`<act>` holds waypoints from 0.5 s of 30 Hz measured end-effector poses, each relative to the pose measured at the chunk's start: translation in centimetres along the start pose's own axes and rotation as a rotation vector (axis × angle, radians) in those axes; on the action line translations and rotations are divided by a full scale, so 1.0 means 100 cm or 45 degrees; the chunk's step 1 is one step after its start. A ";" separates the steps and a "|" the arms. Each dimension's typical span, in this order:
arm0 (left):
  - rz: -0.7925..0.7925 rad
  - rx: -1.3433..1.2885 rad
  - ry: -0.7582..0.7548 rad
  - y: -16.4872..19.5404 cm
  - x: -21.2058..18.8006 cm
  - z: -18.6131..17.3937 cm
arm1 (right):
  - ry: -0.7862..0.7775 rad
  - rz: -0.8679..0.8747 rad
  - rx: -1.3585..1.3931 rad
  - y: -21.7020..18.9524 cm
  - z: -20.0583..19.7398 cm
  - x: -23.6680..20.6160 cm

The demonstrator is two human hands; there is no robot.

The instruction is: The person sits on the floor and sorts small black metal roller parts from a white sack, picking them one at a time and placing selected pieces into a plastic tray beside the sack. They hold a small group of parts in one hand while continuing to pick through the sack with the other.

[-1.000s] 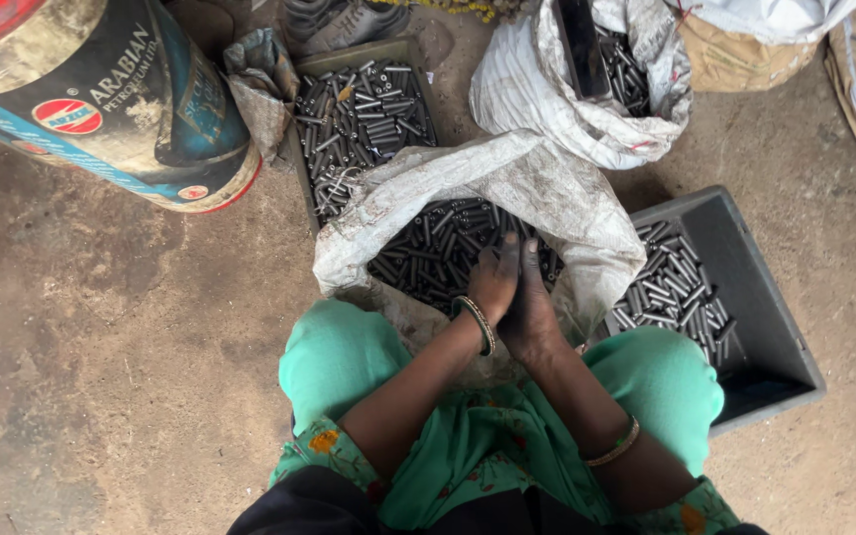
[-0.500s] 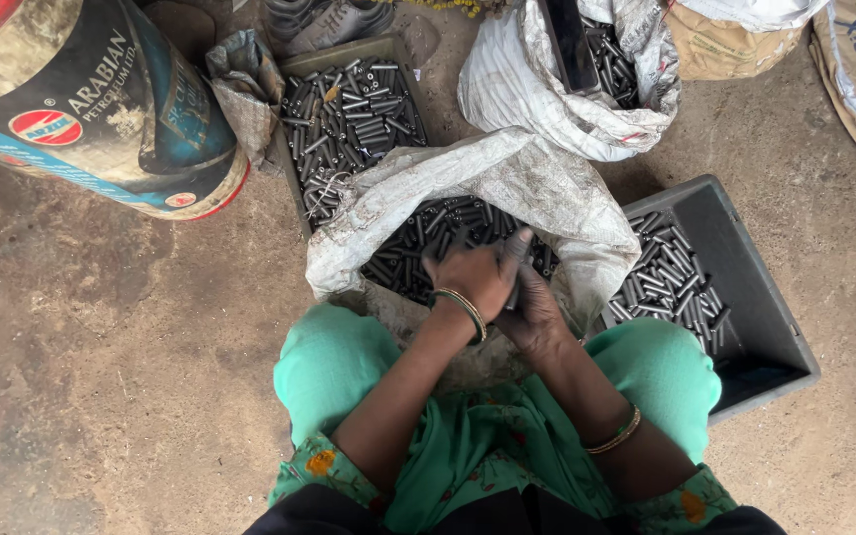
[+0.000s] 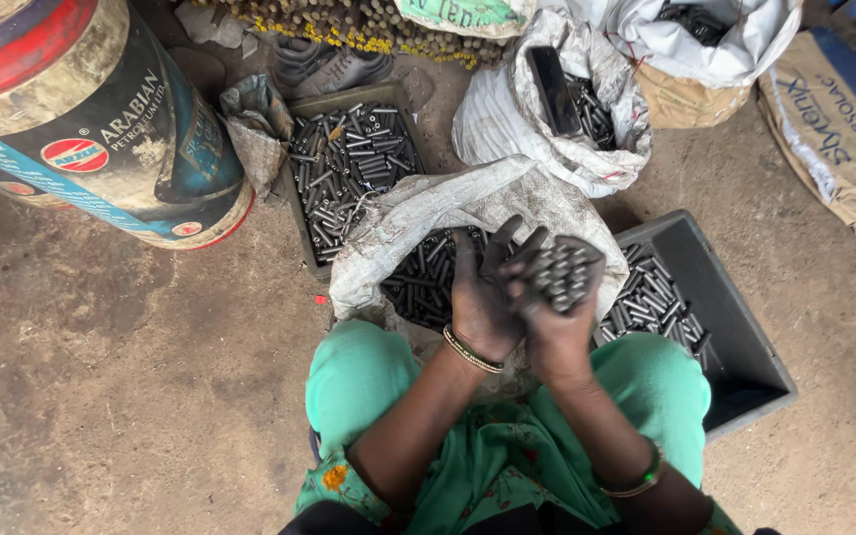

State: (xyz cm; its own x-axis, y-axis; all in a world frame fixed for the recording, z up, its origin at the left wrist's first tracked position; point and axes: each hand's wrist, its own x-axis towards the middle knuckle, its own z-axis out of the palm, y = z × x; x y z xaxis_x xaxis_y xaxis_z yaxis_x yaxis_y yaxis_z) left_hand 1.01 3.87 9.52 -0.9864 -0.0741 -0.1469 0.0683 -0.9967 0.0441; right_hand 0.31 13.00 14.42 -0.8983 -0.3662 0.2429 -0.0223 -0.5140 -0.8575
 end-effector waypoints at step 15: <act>0.206 0.094 -0.195 0.007 -0.028 0.026 | -0.080 -0.408 -0.568 0.020 0.009 -0.022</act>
State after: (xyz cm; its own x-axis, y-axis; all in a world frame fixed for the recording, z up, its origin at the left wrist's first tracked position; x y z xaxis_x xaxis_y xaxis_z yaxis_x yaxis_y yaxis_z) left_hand 3.46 3.43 12.56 -0.9751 -0.2210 0.0193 0.2216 -0.9667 0.1279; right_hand 2.59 12.05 12.57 -0.7883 -0.2984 0.5381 -0.4864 -0.2335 -0.8420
